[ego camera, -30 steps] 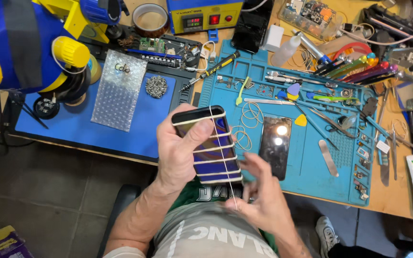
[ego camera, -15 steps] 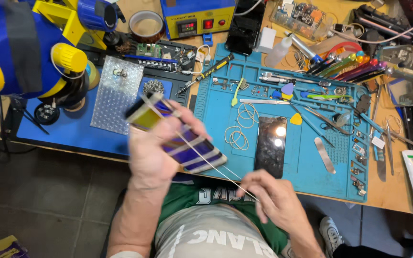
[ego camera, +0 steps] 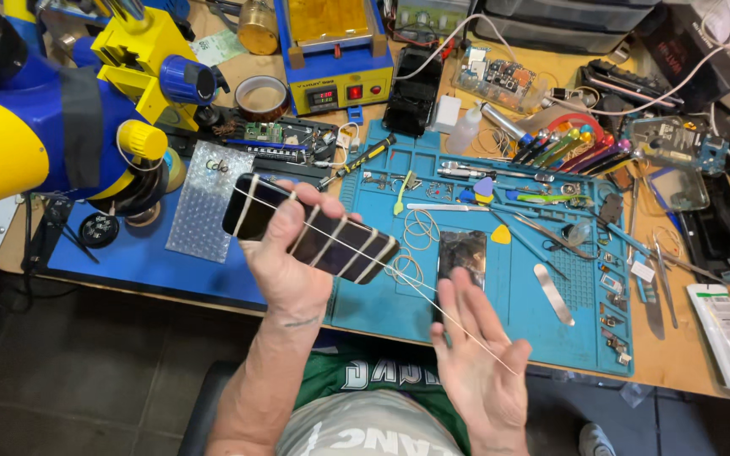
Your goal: The person holds a black smartphone and wraps multiple rubber bands around it in a crisscross pattern. They repeatedly adjust the bands to ensure they are tight and evenly spaced across the device's screen and back.
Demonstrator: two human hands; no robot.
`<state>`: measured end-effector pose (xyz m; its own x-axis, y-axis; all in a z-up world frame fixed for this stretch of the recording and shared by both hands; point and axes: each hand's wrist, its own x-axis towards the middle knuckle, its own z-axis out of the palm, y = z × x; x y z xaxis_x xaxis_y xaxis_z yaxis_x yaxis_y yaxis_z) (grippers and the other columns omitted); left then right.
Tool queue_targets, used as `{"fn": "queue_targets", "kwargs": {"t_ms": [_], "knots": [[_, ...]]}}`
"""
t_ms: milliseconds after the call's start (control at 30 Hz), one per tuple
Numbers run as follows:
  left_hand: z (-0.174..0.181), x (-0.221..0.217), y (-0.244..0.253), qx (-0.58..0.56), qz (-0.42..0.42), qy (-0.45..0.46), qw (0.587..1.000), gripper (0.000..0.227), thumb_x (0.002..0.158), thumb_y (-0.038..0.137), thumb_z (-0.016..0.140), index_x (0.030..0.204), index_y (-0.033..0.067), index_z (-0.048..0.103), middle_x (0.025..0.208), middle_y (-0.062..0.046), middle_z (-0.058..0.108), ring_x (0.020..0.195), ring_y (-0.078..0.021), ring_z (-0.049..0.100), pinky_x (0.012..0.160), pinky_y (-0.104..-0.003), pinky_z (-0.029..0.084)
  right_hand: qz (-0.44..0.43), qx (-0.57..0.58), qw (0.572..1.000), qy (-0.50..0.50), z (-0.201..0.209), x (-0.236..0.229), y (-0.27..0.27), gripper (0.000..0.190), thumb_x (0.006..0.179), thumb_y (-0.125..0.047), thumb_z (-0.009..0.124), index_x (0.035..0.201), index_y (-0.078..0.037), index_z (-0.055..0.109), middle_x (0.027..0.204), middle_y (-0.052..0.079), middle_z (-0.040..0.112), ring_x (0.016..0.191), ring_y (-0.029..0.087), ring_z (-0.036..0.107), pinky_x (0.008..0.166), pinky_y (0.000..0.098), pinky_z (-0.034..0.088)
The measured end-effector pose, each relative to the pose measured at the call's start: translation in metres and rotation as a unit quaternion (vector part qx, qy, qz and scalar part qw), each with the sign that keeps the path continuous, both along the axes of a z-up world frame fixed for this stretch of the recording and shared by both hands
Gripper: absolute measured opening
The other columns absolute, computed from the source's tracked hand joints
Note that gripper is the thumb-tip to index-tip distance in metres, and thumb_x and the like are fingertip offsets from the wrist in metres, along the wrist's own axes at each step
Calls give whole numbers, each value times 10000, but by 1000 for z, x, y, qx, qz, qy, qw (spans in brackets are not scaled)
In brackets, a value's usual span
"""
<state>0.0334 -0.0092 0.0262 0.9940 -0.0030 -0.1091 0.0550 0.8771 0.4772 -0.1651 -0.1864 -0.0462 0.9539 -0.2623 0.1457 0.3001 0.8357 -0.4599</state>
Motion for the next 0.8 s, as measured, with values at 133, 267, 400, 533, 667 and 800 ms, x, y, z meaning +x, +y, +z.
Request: {"fn": "queue_targets", "kwargs": {"t_ms": [133, 267, 400, 533, 667, 800], "knots": [[22, -27, -6, 337, -294, -326, 833, 138, 958, 181, 812, 1006, 53, 832, 917, -93, 848, 737, -121, 727, 684, -274, 620, 39, -312, 942, 118, 11, 8, -15, 1112, 979, -831, 707, 1617, 63, 532, 1709, 233, 511, 1595, 382, 505, 1223, 452, 477], [-18, -58, -22, 449, -468, -494, 579, 175, 986, 148, 787, 1146, 217, 786, 1083, -17, 855, 861, -278, 819, 740, -388, 616, 32, -601, 792, 104, 50, 3, -22, 971, 991, -1016, 432, 833, -97, 699, 814, -27, 663, 721, 160, 479, 729, 325, 395], [3, -64, -23, 470, -480, -513, 534, 209, 933, 144, 741, 1133, 197, 777, 1047, -51, 860, 912, -341, 817, 723, -462, 622, 95, -531, 835, 112, 67, -7, -27, 1107, 1034, -990, 502, 1385, 27, 765, 1301, 173, 851, 1132, 274, 829, 965, 403, 602], [2, -68, -28, 498, -489, -546, 464, 108, 933, 215, 712, 899, 115, 688, 813, -100, 750, 719, -429, 710, 585, -560, 528, 127, -446, 871, 162, 74, -6, -20, 966, 1072, -789, 550, 1472, 76, 706, 1364, 208, 812, 1254, 297, 784, 1036, 408, 588], [-3, -70, -25, 458, -454, -478, 596, 80, 964, 118, 739, 908, 170, 763, 737, -25, 722, 553, -276, 587, 542, -411, 507, 122, -480, 844, 203, 41, -11, -36, 696, 1044, -568, 588, 1386, -11, 829, 1003, 73, 878, 881, 137, 752, 743, 269, 521], [1, -57, -13, 454, -519, -287, 664, 186, 818, 210, 974, 842, 131, 808, 671, 59, 718, 608, -54, 577, 540, -263, 479, -12, -541, 810, 226, 58, -12, -42, 532, 1081, -232, 509, 676, -1, 767, 558, 86, 754, 420, 143, 689, 454, 249, 538]]}}
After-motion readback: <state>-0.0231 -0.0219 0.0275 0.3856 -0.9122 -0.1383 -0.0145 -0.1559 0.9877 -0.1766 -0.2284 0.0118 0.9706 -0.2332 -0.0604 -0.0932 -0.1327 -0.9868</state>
